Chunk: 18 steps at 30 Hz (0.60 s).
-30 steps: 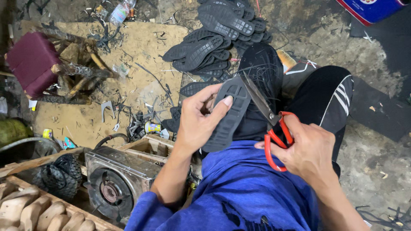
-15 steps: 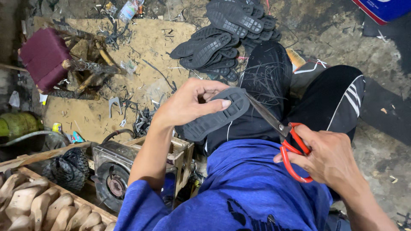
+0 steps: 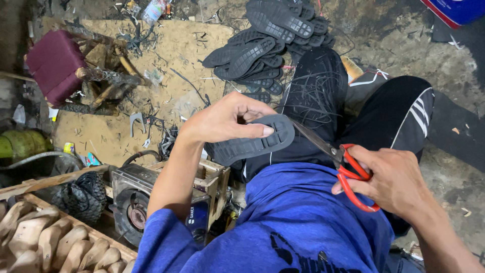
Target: The person sits on the floor and uses red-handled shears to trim the edges of black rubber shoe soles. They hold each sole with one hand and cut along the perimeter with the other, then place the trimmed sole onto a growing pile.
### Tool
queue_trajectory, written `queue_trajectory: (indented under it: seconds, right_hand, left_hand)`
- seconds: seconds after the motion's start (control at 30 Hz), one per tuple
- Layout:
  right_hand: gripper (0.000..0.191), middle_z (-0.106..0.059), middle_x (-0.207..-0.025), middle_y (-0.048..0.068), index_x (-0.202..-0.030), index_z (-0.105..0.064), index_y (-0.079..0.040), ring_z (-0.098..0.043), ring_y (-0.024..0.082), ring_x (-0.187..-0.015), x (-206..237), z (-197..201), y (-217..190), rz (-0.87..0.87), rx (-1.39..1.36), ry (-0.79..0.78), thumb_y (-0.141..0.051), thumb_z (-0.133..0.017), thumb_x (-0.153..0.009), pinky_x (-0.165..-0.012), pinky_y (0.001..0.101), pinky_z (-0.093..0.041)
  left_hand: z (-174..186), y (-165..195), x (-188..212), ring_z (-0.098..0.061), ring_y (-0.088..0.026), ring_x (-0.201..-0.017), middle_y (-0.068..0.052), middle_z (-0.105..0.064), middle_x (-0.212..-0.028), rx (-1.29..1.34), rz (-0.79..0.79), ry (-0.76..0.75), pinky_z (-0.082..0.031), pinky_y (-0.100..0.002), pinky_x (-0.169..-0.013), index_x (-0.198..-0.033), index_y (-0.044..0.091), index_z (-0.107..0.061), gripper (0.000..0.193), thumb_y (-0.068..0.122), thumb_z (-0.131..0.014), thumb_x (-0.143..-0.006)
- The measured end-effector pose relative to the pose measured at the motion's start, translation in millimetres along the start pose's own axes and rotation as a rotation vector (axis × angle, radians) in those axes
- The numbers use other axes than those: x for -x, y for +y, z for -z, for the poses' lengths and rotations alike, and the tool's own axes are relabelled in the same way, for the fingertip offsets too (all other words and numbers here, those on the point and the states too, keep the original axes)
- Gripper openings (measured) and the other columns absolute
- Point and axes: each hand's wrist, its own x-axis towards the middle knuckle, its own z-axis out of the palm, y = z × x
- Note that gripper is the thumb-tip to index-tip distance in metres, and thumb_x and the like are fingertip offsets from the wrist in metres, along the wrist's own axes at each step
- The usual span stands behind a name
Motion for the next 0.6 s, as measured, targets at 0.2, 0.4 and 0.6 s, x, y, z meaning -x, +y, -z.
queue_trajectory:
  seconds: [0.2,0.4,0.6]
  right_hand:
    - [0.079,-0.065,-0.059,0.012,-0.106,-0.069,-0.013,-0.066,0.036,-0.061,-0.7,-3.6,-1.1,0.036,0.102,0.055,-0.068,-0.086,-0.052,-0.059,0.0461,-0.050]
    - [0.067,-0.068,-0.058,0.010,-0.097,-0.069,-0.014,-0.068,0.034,-0.064,-4.0,0.9,8.4,-0.031,0.049,-0.193,-0.065,-0.086,-0.057,-0.059,0.0453,-0.050]
    - [0.037,-0.073,-0.061,0.005,-0.092,-0.066,-0.005,-0.055,0.022,-0.045,6.0,-14.9,30.3,-0.300,-0.335,-0.022,-0.034,-0.083,-0.076,-0.048,0.0368,-0.044]
  left_hand:
    - [-2.9,3.8,-2.4,-0.053,-0.006,-0.068,-0.002,-0.070,-0.080,-0.163,0.061,-0.004,-0.044,-0.025,-0.060,-0.121,0.001,-0.076,0.034,0.019,-0.078,-0.092]
    - [0.0,-3.1,-2.1,-0.068,-0.004,-0.087,-0.001,-0.078,-0.100,0.016,-0.019,-0.131,-0.057,-0.024,-0.078,-0.122,-0.001,-0.072,0.035,0.021,-0.076,-0.096]
    - [-1.6,-21.7,-7.8,-0.063,-0.011,-0.082,-0.006,-0.071,-0.097,-0.011,-0.157,0.580,-0.050,-0.024,-0.069,-0.117,-0.001,-0.067,0.021,0.008,-0.076,-0.100]
